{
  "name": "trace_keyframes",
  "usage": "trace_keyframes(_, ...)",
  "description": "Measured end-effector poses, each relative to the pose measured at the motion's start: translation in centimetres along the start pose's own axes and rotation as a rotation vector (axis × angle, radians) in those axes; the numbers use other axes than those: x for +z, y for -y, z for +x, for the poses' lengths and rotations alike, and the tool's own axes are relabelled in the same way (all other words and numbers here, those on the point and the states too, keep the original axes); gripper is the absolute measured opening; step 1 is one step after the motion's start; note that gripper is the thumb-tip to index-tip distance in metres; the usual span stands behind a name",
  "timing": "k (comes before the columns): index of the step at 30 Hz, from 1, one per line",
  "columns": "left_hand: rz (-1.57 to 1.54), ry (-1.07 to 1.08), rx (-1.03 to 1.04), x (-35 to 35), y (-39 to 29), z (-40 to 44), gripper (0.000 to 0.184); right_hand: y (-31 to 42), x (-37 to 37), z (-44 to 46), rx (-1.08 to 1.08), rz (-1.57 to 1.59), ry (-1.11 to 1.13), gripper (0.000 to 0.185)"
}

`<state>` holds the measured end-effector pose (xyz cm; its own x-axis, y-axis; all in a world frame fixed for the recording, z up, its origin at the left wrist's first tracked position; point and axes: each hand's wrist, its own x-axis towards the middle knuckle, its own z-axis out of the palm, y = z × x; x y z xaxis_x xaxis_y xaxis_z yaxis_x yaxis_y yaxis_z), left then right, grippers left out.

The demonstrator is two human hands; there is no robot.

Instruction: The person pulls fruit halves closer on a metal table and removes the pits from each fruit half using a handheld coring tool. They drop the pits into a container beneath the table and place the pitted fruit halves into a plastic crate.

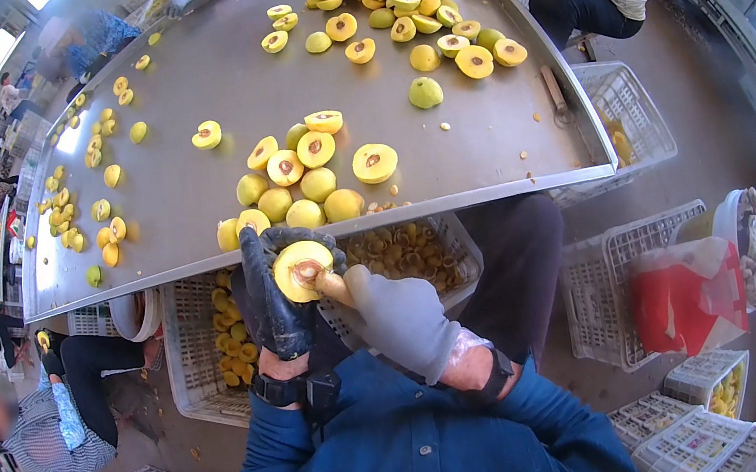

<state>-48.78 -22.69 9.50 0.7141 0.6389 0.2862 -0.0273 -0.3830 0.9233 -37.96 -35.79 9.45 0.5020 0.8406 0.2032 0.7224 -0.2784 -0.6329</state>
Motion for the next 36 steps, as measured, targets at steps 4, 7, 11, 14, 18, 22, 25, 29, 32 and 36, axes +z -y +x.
trace_keyframes(4, 0.043, 0.02, 0.019, -0.3, -0.1, -0.3, 0.037, -0.6, 1.0, -0.1, -0.056, -0.087, 0.034, 0.019)
trace_keyframes(7, 0.075, 0.039, 0.03, -0.4, -0.1, -0.3, 0.038, -0.7, 1.1, 0.1, -0.039, -0.069, 0.053, 0.019)
trace_keyframes(11, 0.089, 0.068, 0.047, -0.2, -0.2, 0.2, 0.042, -2.0, 1.6, 0.2, -0.033, -0.054, 0.114, 0.022)
trace_keyframes(14, -0.003, 0.059, 0.016, 0.9, -0.4, 2.0, 0.045, -2.7, 1.1, 0.0, 0.014, 0.039, 0.224, 0.026)
trace_keyframes(18, -0.214, 0.102, -0.167, 2.0, -0.4, 3.9, 0.049, -3.5, 0.7, 0.0, 0.038, 0.029, 0.322, 0.035)
trace_keyframes(22, -0.147, -0.047, -0.094, 4.1, -2.0, 3.3, 0.033, -4.6, 3.4, 0.1, -0.04, 0.142, 0.165, 0.027)
trace_keyframes(25, -0.176, -0.169, -0.007, 4.5, 1.2, 2.9, 0.035, -2.4, 1.6, -0.5, 0.322, 0.784, 0.356, 0.025)
trace_keyframes(29, -0.066, 0.125, 0.006, 2.4, 0.5, 3.1, 0.053, -2.1, 0.8, -1.4, 0.455, 0.916, 0.432, 0.023)
trace_keyframes(32, -0.527, 0.089, -0.255, 3.3, 0.7, 3.3, 0.055, -2.4, 0.5, -0.9, 0.358, 0.782, 0.426, 0.023)
trace_keyframes(36, -0.248, 0.194, -0.076, 2.7, 0.2, 3.6, 0.056, -3.2, 1.5, -1.2, 0.118, 0.584, 0.333, 0.023)
